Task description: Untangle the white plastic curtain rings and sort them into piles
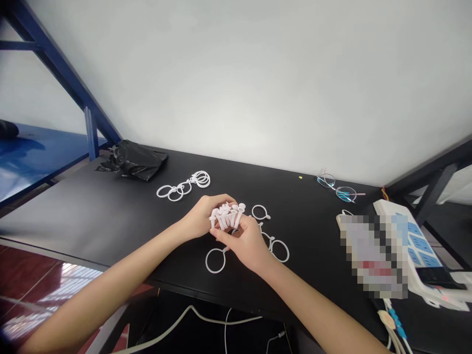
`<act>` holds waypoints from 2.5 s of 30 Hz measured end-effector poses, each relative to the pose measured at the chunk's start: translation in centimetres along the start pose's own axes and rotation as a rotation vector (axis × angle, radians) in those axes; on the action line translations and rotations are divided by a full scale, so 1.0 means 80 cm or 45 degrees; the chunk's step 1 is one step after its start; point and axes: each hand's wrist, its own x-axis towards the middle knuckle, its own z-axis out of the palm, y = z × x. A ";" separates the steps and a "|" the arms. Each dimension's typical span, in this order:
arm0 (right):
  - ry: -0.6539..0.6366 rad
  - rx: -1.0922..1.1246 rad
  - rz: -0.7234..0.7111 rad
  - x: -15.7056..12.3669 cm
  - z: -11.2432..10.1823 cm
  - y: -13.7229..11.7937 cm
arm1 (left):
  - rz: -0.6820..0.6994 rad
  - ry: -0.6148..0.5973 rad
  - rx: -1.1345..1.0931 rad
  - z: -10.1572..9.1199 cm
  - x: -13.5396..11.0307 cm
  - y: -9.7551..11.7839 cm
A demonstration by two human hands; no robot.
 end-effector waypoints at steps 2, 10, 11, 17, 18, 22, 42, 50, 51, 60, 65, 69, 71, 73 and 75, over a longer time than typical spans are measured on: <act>-0.010 0.056 -0.026 0.001 -0.001 -0.004 | -0.060 0.026 -0.052 -0.002 0.001 0.001; 0.032 0.127 -0.155 0.004 -0.011 -0.017 | -0.122 0.032 -0.271 -0.015 0.002 0.002; 0.036 0.138 -0.158 0.004 -0.012 -0.017 | -0.071 0.067 -0.188 -0.015 0.002 0.002; -0.013 0.097 -0.255 0.001 -0.017 -0.007 | 0.079 0.029 -0.046 -0.012 0.000 0.004; 0.002 0.079 -0.301 -0.001 -0.017 -0.005 | 0.029 -0.026 -0.171 -0.011 0.001 0.004; -0.009 0.077 -0.368 -0.005 -0.013 -0.002 | -0.108 -0.154 -0.489 -0.014 0.003 0.001; -0.328 -0.695 -0.395 0.190 0.033 -0.036 | -0.293 -0.562 -0.236 -0.027 0.011 -0.022; -0.596 -0.834 -0.375 0.197 0.039 -0.036 | -0.262 -0.580 -0.134 -0.030 0.009 -0.013; -0.587 -0.831 -0.365 0.197 0.037 -0.039 | -0.265 -0.570 -0.125 -0.031 0.009 -0.012; -0.346 -0.863 -0.348 0.196 0.022 -0.045 | -0.229 -0.419 -0.004 -0.028 0.010 -0.022; -0.294 -0.879 -0.357 0.192 0.022 -0.047 | -0.230 -0.407 0.004 -0.028 0.010 -0.023; -0.232 -0.864 -0.336 0.177 0.006 -0.060 | -0.209 -0.349 0.006 -0.032 0.010 -0.020; -0.150 -0.811 -0.304 0.162 -0.012 -0.067 | -0.215 -0.301 0.037 -0.037 0.010 -0.017; -0.094 -0.738 -0.236 0.142 -0.036 -0.070 | -0.203 -0.250 0.083 -0.043 0.009 -0.016; -0.081 -0.722 -0.156 0.116 -0.062 -0.070 | -0.174 -0.231 0.127 -0.050 0.008 -0.015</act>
